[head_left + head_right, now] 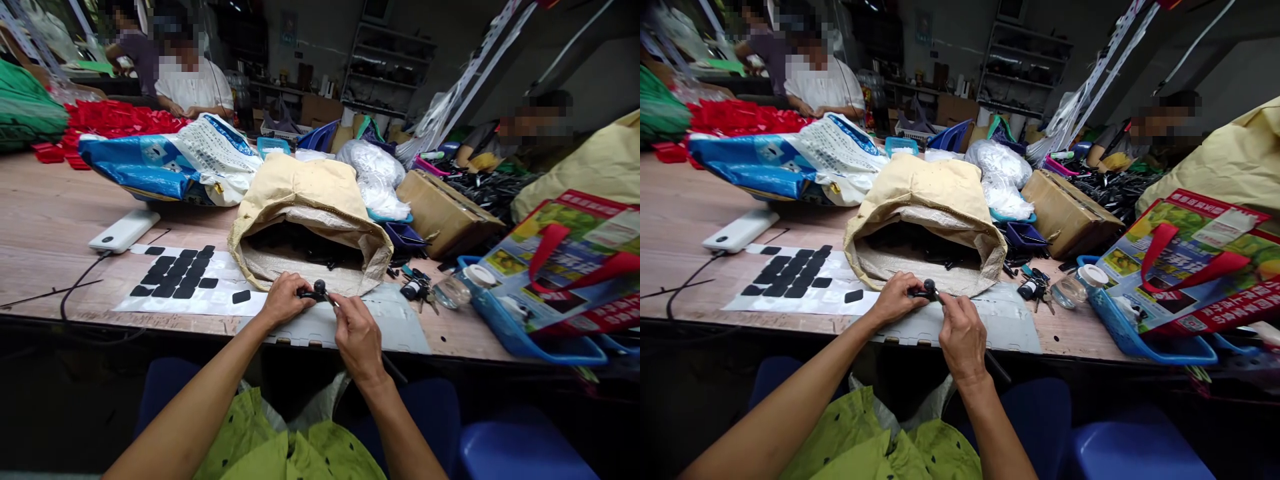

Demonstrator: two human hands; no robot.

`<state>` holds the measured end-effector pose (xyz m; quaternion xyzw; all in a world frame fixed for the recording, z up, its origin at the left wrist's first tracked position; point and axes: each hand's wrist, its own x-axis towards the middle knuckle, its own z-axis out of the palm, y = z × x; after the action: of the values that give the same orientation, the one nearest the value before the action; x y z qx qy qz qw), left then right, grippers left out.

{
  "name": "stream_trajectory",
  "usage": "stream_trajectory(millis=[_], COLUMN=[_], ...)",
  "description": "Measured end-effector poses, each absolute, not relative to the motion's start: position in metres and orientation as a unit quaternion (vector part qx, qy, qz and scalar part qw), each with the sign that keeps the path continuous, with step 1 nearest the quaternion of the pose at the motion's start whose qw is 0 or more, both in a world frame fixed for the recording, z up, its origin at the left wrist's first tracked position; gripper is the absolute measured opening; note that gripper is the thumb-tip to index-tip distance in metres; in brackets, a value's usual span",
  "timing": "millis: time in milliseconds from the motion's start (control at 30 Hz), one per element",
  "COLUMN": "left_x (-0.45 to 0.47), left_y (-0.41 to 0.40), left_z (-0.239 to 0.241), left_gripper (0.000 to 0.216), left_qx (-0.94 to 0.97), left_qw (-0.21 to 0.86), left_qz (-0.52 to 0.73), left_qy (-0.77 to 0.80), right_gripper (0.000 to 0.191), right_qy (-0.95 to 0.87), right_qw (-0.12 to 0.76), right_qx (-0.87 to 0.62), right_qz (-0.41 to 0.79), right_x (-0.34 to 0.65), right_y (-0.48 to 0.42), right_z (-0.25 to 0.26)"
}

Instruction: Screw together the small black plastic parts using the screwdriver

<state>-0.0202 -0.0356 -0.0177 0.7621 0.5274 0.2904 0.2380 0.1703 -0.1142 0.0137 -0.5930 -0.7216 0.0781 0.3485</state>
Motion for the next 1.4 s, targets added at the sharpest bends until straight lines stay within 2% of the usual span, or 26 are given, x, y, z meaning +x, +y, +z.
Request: stream_trajectory(millis=[267, 400, 700, 1400], left_x=[-0.020, -0.020, -0.023, -0.024], left_y=[-0.038, -0.040, -0.040, -0.042], left_z=[-0.016, -0.012, -0.011, -0.015], left_gripper=[0.017, 0.021, 0.017, 0.022], left_qx=[0.755, 0.767, 0.777, 0.792], left_qw=[0.247, 0.233, 0.236, 0.216], left_qz=[0.295, 0.285, 0.284, 0.269], left_qy=[0.531, 0.526, 0.509, 0.503], right_gripper=[0.036, 0.034, 0.030, 0.030], right_qy=[-0.719, -0.689, -0.657, -0.656], right_qw=[0.348, 0.367, 0.266, 0.239], right_qx=[-0.597, -0.624, -0.702, -0.709], right_qz=[0.081, 0.041, -0.061, -0.095], right_x=[0.178, 0.193, 0.224, 0.219], right_y=[-0.114, -0.097, -0.060, -0.066], right_z=[0.010, 0.008, -0.015, -0.020])
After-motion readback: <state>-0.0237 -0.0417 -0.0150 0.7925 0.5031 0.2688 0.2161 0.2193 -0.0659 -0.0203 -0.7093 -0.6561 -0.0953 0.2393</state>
